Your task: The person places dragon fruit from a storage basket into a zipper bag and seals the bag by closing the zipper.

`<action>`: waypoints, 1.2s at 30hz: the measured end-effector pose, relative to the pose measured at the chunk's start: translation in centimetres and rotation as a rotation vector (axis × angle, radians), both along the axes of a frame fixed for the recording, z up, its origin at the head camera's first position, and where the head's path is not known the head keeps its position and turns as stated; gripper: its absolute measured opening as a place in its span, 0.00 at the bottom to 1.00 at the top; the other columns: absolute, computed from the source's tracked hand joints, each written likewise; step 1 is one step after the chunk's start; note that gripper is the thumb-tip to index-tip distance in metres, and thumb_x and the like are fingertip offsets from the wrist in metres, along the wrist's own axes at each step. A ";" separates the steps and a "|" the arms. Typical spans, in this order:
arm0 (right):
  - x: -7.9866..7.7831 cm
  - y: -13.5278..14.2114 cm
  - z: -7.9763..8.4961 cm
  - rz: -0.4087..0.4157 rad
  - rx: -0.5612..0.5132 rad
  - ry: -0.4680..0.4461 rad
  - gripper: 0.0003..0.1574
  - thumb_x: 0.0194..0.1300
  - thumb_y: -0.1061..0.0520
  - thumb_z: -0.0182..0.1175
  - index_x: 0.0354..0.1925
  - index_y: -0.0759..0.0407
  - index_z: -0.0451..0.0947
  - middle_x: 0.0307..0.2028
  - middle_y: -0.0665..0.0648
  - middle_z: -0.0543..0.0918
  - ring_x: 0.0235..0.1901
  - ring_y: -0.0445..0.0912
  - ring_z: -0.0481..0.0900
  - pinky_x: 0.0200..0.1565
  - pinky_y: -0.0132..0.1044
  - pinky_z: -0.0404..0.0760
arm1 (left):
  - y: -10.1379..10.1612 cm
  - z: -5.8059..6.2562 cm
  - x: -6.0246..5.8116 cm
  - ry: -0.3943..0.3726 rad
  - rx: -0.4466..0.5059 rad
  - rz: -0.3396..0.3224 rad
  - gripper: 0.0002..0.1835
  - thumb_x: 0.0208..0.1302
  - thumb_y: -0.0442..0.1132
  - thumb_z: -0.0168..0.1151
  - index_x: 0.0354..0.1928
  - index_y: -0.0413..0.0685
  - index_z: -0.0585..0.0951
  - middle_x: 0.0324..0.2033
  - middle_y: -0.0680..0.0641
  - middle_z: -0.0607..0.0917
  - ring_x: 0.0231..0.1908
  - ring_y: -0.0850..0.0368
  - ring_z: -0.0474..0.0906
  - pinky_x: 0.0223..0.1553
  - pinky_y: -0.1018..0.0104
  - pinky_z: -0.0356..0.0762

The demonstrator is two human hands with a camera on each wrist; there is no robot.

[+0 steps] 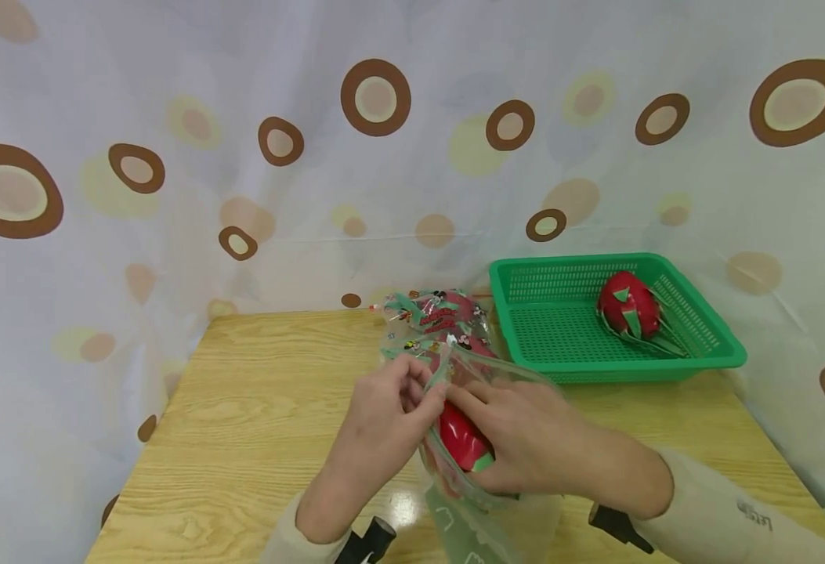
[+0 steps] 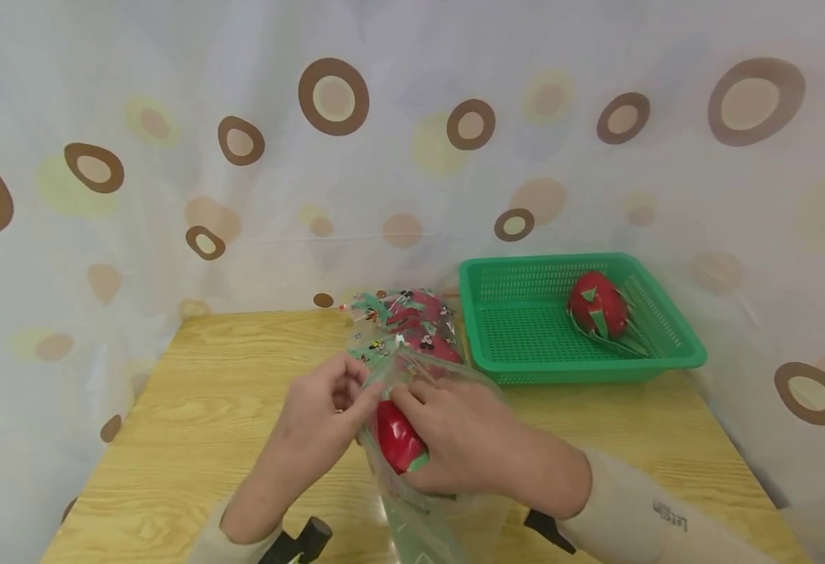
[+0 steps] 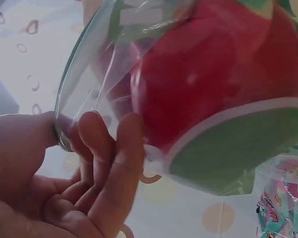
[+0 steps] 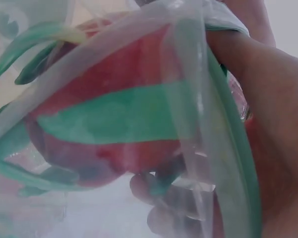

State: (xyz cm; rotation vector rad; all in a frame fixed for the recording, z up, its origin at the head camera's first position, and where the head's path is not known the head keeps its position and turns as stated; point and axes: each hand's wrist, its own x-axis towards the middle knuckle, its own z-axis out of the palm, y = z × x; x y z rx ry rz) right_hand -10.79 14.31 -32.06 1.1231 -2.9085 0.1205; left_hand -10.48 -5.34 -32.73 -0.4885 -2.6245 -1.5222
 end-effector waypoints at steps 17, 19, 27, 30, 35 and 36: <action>-0.5 -0.6 -0.3 -0.081 0.109 0.008 0.50 0.56 0.28 0.64 0.65 0.55 0.66 0.40 0.51 0.86 0.23 0.43 0.79 0.23 0.35 0.78 | -0.4 0.1 0.2 0.183 -0.005 -0.002 0.12 0.67 0.35 0.57 0.24 0.54 0.73 0.14 0.60 0.69 0.17 0.68 0.63 0.18 0.75 0.63; -0.6 -0.7 -0.1 -0.074 0.108 -0.008 0.47 0.56 0.29 0.65 0.63 0.55 0.68 0.36 0.49 0.84 0.21 0.42 0.76 0.22 0.34 0.75 | -0.4 0.1 0.3 0.232 0.004 0.003 0.11 0.66 0.34 0.57 0.25 0.53 0.73 0.14 0.60 0.69 0.17 0.69 0.63 0.18 0.75 0.63; -0.8 0.1 0.8 -0.085 -0.019 -0.157 0.55 0.56 0.33 0.67 0.72 0.55 0.60 0.60 0.57 0.80 0.48 0.52 0.83 0.43 0.47 0.85 | -1.1 0.2 0.3 0.227 0.016 0.049 0.11 0.65 0.33 0.57 0.25 0.52 0.72 0.14 0.59 0.70 0.16 0.69 0.63 0.17 0.75 0.64; -0.7 0.5 1.1 -0.121 -0.044 -0.157 0.56 0.58 0.30 0.63 0.74 0.53 0.56 0.55 0.55 0.82 0.48 0.51 0.83 0.41 0.45 0.85 | -1.3 0.3 0.3 0.204 0.008 0.076 0.12 0.66 0.33 0.57 0.25 0.53 0.72 0.13 0.60 0.70 0.15 0.68 0.63 0.17 0.75 0.63; -1.0 0.5 0.9 -0.177 0.033 -0.149 0.57 0.62 0.23 0.54 0.75 0.55 0.56 0.57 0.57 0.81 0.45 0.52 0.84 0.36 0.43 0.85 | -1.2 0.2 0.3 0.258 0.021 0.050 0.12 0.65 0.32 0.57 0.25 0.52 0.72 0.14 0.60 0.70 0.16 0.69 0.63 0.17 0.76 0.64; -1.1 0.4 0.7 -0.187 0.058 -0.153 0.58 0.62 0.23 0.53 0.75 0.55 0.55 0.57 0.57 0.81 0.43 0.51 0.85 0.35 0.43 0.84 | -1.1 0.2 0.3 0.283 0.027 0.030 0.11 0.65 0.31 0.57 0.25 0.51 0.72 0.14 0.60 0.71 0.16 0.70 0.63 0.17 0.76 0.64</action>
